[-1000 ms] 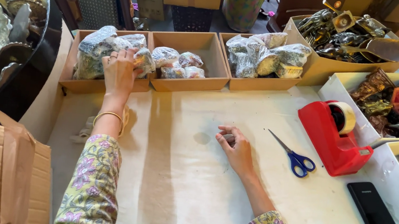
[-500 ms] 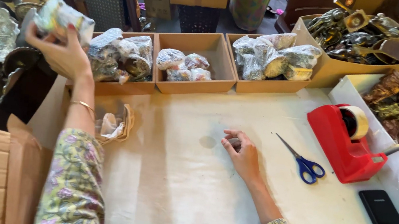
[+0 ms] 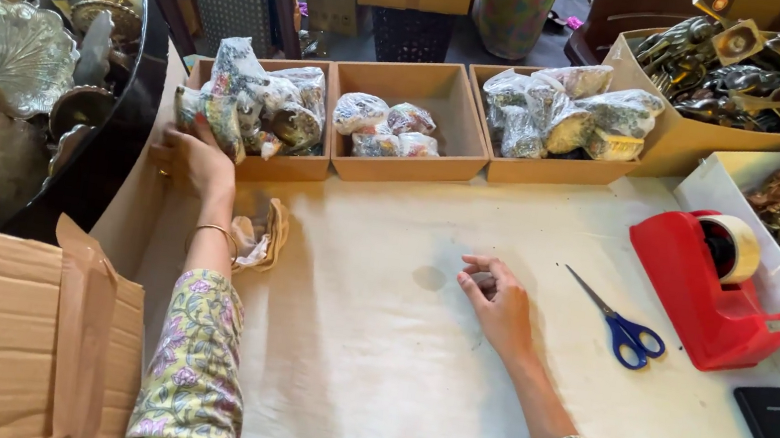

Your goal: The person unwraps bubble wrap from a decorative figurine and places it into a cardboard box, then picks up a small figurine and wipes it with a white cloth, turning it while wiping.

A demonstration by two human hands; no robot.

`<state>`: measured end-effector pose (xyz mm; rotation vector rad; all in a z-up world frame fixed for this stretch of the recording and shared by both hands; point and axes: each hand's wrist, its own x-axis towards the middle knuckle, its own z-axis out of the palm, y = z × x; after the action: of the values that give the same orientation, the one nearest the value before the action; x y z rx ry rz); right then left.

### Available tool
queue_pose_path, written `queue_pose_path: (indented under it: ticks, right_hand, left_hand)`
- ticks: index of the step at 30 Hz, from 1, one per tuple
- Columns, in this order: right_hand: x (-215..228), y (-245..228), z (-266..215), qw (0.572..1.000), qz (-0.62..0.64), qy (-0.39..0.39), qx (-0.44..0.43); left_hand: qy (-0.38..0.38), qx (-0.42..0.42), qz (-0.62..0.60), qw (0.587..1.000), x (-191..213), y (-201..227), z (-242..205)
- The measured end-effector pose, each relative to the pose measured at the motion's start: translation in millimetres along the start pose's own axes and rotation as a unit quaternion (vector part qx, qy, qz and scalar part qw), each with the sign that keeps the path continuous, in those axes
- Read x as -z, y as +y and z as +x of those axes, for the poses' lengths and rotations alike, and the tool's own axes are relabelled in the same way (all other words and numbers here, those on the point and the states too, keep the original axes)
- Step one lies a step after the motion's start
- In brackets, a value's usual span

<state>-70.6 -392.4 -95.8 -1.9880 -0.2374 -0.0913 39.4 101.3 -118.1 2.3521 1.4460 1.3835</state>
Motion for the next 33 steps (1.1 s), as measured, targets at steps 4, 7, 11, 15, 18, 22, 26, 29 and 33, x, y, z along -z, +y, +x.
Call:
queue_pose_path:
  ticks: [4, 7, 11, 15, 18, 22, 26, 29, 33]
  right_hand:
    - [1, 3, 0, 1.000, 0.006, 0.001, 0.012]
    - [1, 3, 0, 1.000, -0.004, 0.000, -0.012]
    - [-3, 14, 3, 1.000, -0.003, 0.002, 0.016]
    - [-2, 6, 0, 1.000, -0.014, 0.007, 0.009]
    - [-2, 7, 1, 1.000, -0.013, 0.006, 0.004]
    - [-2, 8, 0, 1.000, -0.010, 0.005, 0.006]
    - [-2, 10, 3, 1.000, 0.001, 0.001, -0.002]
    - [-1, 11, 3, 1.000, 0.000, 0.002, -0.008]
    - [-2, 14, 4, 1.000, 0.000, 0.005, 0.004]
  left_hand:
    - [-0.088, 0.120, -0.135, 0.980, 58, 29, 4]
    - [-0.081, 0.064, -0.184, 0.977, 30, 17, 9]
    - [-0.135, -0.031, -0.170, 0.976, 55, 15, 8]
    - [0.016, -0.150, -0.142, 0.978, 49, 9, -6]
    - [-0.026, -0.118, -0.114, 0.986, 87, 22, -16]
    - [-0.014, -0.072, -0.163, 0.984, 66, 29, -13]
    - [0.029, -0.014, -0.183, 0.983, 61, 40, -3]
    - [-0.009, 0.015, -0.173, 0.985, 49, 37, 3]
    - [-0.046, -0.055, -0.173, 0.982, 58, 19, 2]
